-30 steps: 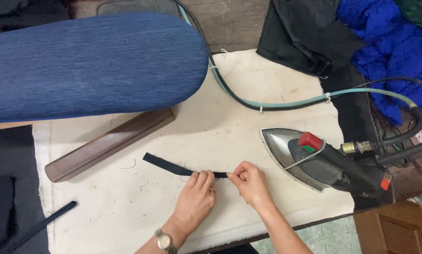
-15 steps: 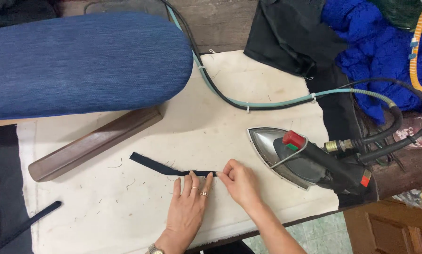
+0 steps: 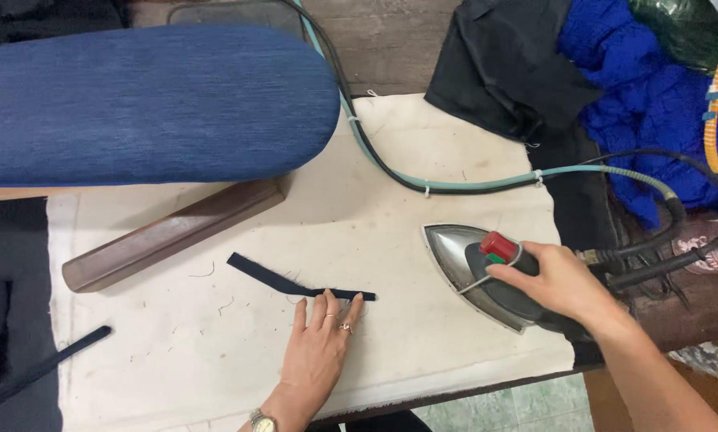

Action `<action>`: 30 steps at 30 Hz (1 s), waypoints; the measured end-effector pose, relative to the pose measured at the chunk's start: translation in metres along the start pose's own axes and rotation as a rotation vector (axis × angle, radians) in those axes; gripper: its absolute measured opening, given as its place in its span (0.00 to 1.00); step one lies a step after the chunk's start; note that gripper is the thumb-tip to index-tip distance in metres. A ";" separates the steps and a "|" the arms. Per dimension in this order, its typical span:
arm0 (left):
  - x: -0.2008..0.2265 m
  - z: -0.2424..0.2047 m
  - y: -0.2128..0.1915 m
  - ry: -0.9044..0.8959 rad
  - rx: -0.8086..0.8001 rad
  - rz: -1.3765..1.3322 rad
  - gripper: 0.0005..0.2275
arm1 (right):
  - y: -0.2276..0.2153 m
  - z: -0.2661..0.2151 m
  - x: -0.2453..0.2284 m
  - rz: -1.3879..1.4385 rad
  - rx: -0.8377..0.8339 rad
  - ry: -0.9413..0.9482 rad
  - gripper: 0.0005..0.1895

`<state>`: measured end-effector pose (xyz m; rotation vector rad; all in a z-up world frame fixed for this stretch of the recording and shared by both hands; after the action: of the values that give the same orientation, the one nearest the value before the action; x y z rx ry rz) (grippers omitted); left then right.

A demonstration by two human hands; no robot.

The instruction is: The person irons a narrow black fabric strip on a white cloth, then irons a larger black fabric piece. They fold the larger piece, iron it again, and trim its edges with scissors.

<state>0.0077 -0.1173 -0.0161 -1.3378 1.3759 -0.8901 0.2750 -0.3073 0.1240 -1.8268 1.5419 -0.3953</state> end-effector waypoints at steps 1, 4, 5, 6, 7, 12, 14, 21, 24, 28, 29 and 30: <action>0.000 0.000 -0.001 -0.004 -0.001 -0.002 0.30 | 0.003 -0.002 0.001 -0.004 -0.001 -0.002 0.21; -0.003 0.001 -0.005 0.000 0.001 -0.022 0.30 | 0.018 -0.003 0.002 -0.120 -0.030 -0.068 0.19; -0.002 0.001 -0.005 0.009 -0.012 -0.026 0.29 | 0.026 -0.004 0.005 -0.203 -0.029 -0.093 0.22; -0.002 0.001 -0.005 0.018 -0.026 -0.030 0.29 | 0.035 -0.004 0.008 -0.285 -0.027 -0.118 0.26; -0.001 0.001 -0.005 0.016 -0.028 -0.031 0.29 | 0.037 -0.011 0.001 -0.286 -0.029 -0.119 0.26; 0.000 0.004 -0.008 0.029 -0.096 0.003 0.31 | 0.057 -0.028 -0.009 -0.407 -0.124 -0.084 0.31; -0.002 0.005 -0.011 0.035 -0.116 -0.004 0.31 | 0.061 -0.031 -0.007 -0.429 -0.101 -0.090 0.33; -0.003 0.006 -0.016 0.034 -0.095 -0.044 0.28 | 0.076 -0.034 -0.001 -0.549 0.026 -0.182 0.38; -0.003 0.006 -0.015 0.037 -0.123 -0.036 0.29 | 0.078 -0.036 -0.006 -0.546 -0.031 -0.115 0.39; -0.003 0.007 -0.013 0.039 -0.128 -0.045 0.30 | 0.080 -0.037 -0.011 -0.543 -0.038 -0.137 0.37; -0.003 0.007 -0.013 0.040 -0.124 -0.067 0.30 | 0.082 -0.035 -0.011 -0.539 -0.030 -0.144 0.37; -0.004 0.007 -0.012 0.042 -0.119 -0.089 0.29 | 0.083 -0.033 -0.011 -0.534 -0.021 -0.150 0.37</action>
<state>0.0174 -0.1141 -0.0054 -1.4878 1.4292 -0.9114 0.1902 -0.3104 0.0929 -2.2206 0.9456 -0.4731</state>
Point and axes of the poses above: each hand's wrist, its own z-axis towards the middle knuckle, its own y-axis out of the palm, x = y × z, the point moved 2 cm from there along z, towards the middle knuckle, and after that the axes turned 12 degrees about -x, right-handed, at the moved point
